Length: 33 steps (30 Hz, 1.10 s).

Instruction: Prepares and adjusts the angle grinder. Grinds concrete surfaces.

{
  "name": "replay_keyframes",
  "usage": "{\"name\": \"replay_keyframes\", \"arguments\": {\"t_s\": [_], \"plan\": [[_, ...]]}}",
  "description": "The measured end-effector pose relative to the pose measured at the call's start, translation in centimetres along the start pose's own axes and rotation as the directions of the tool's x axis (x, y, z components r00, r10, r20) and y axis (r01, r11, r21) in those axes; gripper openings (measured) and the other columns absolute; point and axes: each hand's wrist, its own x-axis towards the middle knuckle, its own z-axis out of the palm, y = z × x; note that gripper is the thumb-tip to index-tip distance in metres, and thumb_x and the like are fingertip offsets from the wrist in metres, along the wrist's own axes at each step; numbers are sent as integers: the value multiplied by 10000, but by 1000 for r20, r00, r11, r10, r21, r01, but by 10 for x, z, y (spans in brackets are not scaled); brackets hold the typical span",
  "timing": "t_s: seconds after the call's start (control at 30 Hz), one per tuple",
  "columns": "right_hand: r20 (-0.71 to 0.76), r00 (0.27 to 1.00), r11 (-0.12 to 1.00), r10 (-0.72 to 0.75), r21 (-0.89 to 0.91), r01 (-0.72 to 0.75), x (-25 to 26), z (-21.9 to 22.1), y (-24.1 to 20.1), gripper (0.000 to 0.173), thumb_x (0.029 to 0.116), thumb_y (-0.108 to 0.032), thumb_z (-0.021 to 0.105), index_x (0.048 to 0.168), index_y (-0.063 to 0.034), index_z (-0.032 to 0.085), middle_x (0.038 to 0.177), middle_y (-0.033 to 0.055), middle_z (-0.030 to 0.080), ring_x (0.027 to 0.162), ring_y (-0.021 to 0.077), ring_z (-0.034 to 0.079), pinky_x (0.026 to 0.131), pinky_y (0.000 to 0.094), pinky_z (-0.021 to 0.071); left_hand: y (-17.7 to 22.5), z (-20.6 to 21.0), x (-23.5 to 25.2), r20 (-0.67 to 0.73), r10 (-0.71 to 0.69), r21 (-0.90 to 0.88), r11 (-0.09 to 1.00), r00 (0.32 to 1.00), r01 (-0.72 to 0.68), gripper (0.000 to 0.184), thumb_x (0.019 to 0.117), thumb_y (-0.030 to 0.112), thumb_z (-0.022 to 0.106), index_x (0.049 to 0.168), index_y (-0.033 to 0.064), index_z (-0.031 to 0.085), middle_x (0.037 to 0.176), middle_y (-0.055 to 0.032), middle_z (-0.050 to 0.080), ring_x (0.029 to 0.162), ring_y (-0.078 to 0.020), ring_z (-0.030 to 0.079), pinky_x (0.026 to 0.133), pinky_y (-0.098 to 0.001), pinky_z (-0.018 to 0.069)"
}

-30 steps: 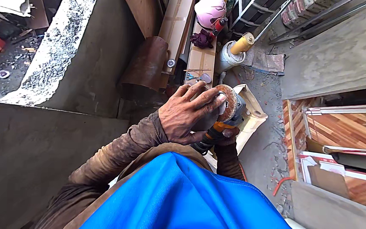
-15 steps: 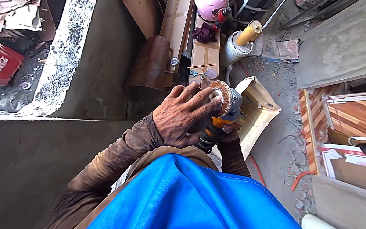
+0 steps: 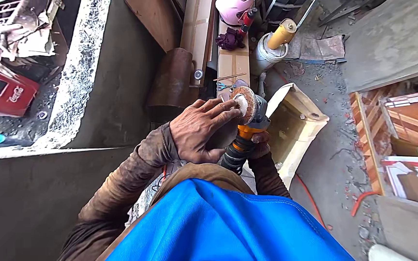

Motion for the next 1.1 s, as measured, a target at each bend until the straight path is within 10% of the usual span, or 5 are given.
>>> {"name": "replay_keyframes", "arguments": {"t_s": [0.2,0.37,0.53,0.83,1.1], "plan": [[-33,999,999,-10,30,11,-24,-49,31,611,808,-512,787,1182,-39,688,990,153,743,903,265,724,867,442,593,-27,10,-3,-97,-9,-545,837,995,-46,986,894,766,464,1516,1,440,1498,-90,538,1361,-185,526,1141,-402,470],[-40,999,995,7,102,-3,-23,-54,27,600,773,-453,827,1175,-32,683,1004,162,737,916,291,721,868,467,592,-35,33,-19,-275,-378,-940,297,884,-166,1001,859,761,523,1535,35,393,1525,-175,486,1314,-355,554,986,-553,554],[-115,993,999,12,48,-7,-19,-43,16,618,747,-425,854,1178,-24,665,1008,152,724,907,284,715,860,463,595,-50,59,-8,-250,-560,-864,-239,790,-443,1004,844,809,518,1534,86,425,1495,-233,515,1348,-450,519,1024,-671,481],[-252,965,909,-69,-414,-44,-19,-15,-1,582,799,-328,847,1228,5,636,1101,234,700,1012,338,696,917,503,578,-59,74,10,-279,-528,-804,-328,802,-496,1016,904,822,348,1590,72,334,1506,-279,482,1364,-451,504,1056,-651,463],[-441,820,248,-366,-895,-370,-21,51,0,994,636,-365,951,1426,4,473,1243,91,685,1142,151,675,1004,354,586,-62,124,5,-329,-561,-624,-475,760,-621,1001,913,825,118,1610,126,289,1576,-233,418,1435,-402,434,1121,-549,435]]}}
